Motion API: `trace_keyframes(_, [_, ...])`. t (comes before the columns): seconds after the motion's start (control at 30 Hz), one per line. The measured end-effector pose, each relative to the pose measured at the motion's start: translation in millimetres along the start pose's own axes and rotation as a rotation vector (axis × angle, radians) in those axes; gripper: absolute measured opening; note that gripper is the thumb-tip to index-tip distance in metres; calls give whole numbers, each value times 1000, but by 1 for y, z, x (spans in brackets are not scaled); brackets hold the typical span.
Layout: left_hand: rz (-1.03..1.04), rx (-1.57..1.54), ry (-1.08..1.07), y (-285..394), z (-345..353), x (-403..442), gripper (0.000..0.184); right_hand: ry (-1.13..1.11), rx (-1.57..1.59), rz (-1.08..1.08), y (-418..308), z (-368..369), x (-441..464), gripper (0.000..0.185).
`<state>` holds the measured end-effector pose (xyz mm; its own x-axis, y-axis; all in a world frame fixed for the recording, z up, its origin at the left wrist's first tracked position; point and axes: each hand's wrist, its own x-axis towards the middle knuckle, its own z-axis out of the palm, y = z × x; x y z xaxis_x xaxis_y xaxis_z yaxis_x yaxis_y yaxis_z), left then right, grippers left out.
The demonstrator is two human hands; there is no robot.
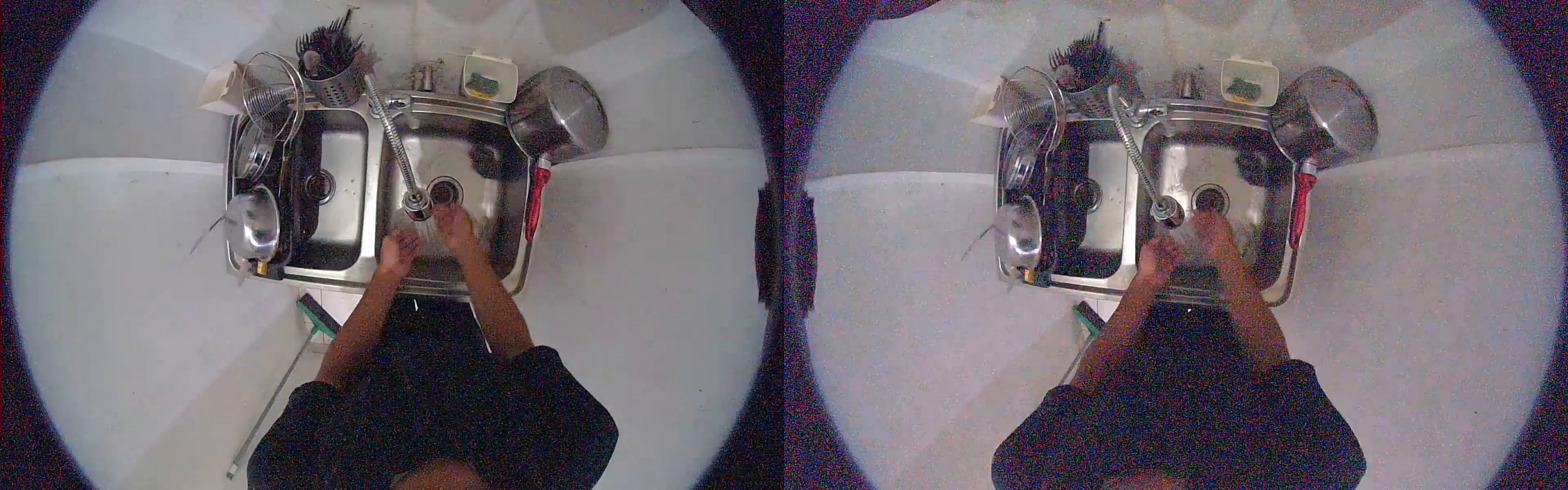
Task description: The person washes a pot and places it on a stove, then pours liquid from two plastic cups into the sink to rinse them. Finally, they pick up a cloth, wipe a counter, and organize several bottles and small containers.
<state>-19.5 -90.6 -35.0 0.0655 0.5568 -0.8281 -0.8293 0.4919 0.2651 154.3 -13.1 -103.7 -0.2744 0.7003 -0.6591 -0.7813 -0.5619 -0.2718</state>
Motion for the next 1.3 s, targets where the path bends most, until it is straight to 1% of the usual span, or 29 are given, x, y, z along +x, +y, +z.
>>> trace_keyframes(0.07, [-7,2,-30,-4,-5,10,34,-6,116,102,8,17,-47,28])
trace_keyframes(0.13, [112,219,-147,-8,-14,21,29,56,192,166,23,17,-51,28])
trace_keyframes(0.2, [246,528,-144,-9,-16,22,25,186,226,191,40,21,-41,27])
trace_keyframes(0.23, [325,725,-83,1,9,2,24,158,146,102,42,30,-44,27])
trace_keyframes(0.3, [357,728,-41,9,22,-2,22,87,117,31,38,43,-39,24])
trace_keyframes(0.33, [306,534,-59,10,16,7,21,17,133,24,32,51,-29,23])
trace_keyframes(0.4, [164,214,-207,15,3,19,19,-205,193,29,11,69,5,20])
trace_keyframes(0.47, [-14,-57,-460,31,-5,20,18,-426,175,5,-20,97,43,17])
trace_keyframes(0.5, [-11,-54,-355,32,-2,14,18,-440,117,-43,-36,107,57,16])
trace_keyframes(0.53, [-7,-50,-250,36,6,4,18,-415,8,-121,-49,112,73,14])
trace_keyframes(0.57, [-3,-41,-153,40,12,-2,18,-238,-276,-284,-56,101,87,14])
trace_keyframes(0.6, [-17,-25,-202,43,9,-1,19,-19,-571,-392,-62,90,101,13])
trace_keyframes(0.63, [-31,-7,-253,47,4,0,20,84,-721,-459,-65,84,99,13])
trace_keyframes(0.67, [-32,12,-258,48,1,2,21,200,-871,-512,-69,78,97,13])
trace_keyframes(0.7, [-33,30,-263,50,-1,3,22,207,-891,-499,-65,74,74,13])
trace_keyframes(0.77, [-18,68,-176,48,1,-7,23,166,-1021,-482,-48,39,44,15])
trace_keyframes(0.83, [2,152,-146,51,11,-17,24,222,-1461,-507,-25,-11,34,21])
trace_keyframes(0.87, [16,192,-130,52,13,-20,24,340,-1793,-515,-14,-26,21,23])
trace_keyframes(0.9, [37,192,-182,53,12,-23,23,329,-1721,-446,-12,-16,-1,24])
trace_keyframes(0.97, [41,240,-149,57,20,-27,22,299,-1578,-311,-23,31,-46,26])
trace_keyframes(1.07, [49,268,-133,62,26,-23,20,347,-1536,-552,-39,63,-51,26])
trace_keyframes(1.17, [75,309,-140,68,32,-22,20,149,-1563,-647,-68,112,-21,25])
trace_keyframes(1.2, [89,326,-144,69,34,-23,20,22,-1277,-524,-73,127,-12,26])
trace_keyframes(1.23, [114,315,-93,67,38,-22,23,-100,-991,-389,-74,142,-2,27])
trace_keyframes(1.27, [118,319,-132,66,36,-25,25,-214,-707,-241,-72,157,6,28])
trace_keyframes(1.3, [127,321,-169,66,29,-25,27,-239,-606,-186,-71,168,18,29])
